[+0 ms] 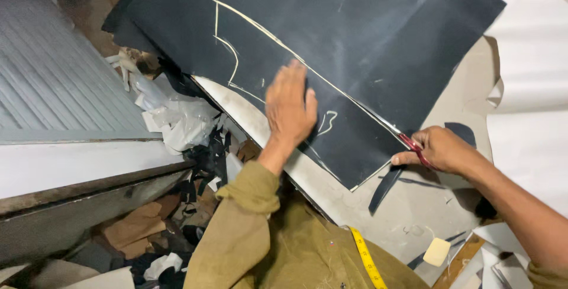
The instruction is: The person places a white paper pattern on a large black fabric sheet, traces the outline with chalk, and then cuts the fabric along the marked lines using scissors. The cut piece is separated and set aside.
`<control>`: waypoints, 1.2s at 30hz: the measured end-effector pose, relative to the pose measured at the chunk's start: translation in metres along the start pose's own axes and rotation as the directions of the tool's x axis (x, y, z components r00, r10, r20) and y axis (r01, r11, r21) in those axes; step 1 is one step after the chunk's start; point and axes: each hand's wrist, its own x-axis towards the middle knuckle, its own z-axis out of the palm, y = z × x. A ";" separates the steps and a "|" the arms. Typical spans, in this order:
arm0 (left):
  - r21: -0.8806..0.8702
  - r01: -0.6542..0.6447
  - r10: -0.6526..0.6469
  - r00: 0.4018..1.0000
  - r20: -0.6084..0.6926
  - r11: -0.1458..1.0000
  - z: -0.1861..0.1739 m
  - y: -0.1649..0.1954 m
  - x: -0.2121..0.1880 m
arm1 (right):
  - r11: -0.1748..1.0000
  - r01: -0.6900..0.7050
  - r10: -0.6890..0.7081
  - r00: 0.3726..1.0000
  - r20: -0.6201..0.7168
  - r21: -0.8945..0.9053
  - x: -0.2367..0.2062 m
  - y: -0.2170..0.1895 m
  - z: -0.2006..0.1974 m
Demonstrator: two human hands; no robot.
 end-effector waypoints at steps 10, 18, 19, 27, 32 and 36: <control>0.276 0.169 -0.194 0.979 0.068 0.946 -0.019 -0.044 0.040 | 0.983 -0.110 0.096 0.990 0.100 0.149 0.023 -0.051 -0.013; 0.272 0.180 -0.214 0.971 0.103 0.946 -0.013 -0.053 0.043 | 0.999 -0.016 0.015 0.999 0.029 0.035 0.041 -0.071 -0.011; 0.269 0.178 -0.210 0.973 0.096 0.947 -0.012 -0.055 0.043 | 1.000 -0.013 0.013 1.000 -0.007 0.000 0.040 -0.073 -0.010; 0.240 0.191 -0.221 0.970 0.103 0.952 -0.020 -0.062 0.045 | 0.998 -0.021 0.018 0.999 0.048 0.061 0.054 -0.105 -0.020; 0.241 0.173 -0.198 0.977 0.082 0.955 -0.022 -0.062 0.047 | 0.992 0.051 -0.062 0.994 0.090 0.119 0.083 -0.120 -0.024; 0.244 0.181 -0.211 0.972 0.103 0.953 -0.024 -0.065 0.047 | 0.994 0.037 -0.043 0.998 0.055 0.105 0.084 -0.123 -0.012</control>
